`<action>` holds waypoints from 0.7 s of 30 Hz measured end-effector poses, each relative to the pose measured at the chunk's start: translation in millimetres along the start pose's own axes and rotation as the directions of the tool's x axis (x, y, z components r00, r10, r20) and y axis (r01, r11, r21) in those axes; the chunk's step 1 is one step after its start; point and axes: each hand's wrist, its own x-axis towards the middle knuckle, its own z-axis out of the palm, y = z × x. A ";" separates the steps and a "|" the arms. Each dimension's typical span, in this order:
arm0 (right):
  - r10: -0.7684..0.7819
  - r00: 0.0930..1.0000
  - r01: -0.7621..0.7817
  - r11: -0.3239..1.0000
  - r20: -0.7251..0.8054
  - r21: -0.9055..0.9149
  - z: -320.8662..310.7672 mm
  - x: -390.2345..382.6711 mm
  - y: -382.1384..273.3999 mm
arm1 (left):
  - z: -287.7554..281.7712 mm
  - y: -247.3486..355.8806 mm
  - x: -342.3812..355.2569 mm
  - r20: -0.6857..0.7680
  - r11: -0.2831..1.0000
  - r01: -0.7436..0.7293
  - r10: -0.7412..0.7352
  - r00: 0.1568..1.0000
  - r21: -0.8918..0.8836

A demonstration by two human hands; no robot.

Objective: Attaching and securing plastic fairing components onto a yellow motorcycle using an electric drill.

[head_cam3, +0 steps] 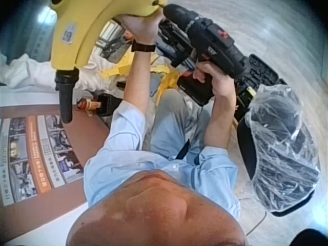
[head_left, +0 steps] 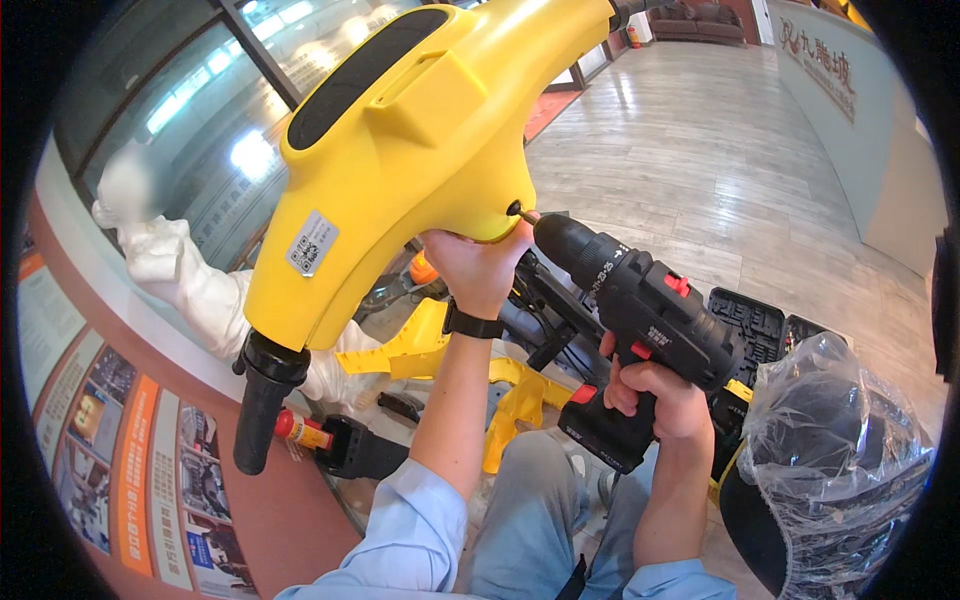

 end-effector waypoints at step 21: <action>-0.418 0.907 0.342 0.651 0.056 -0.678 -54.2 23.4 53.3 | 17.0 27.5 8.9 -0.069 0.992 -0.039 0.031 0.997 -0.118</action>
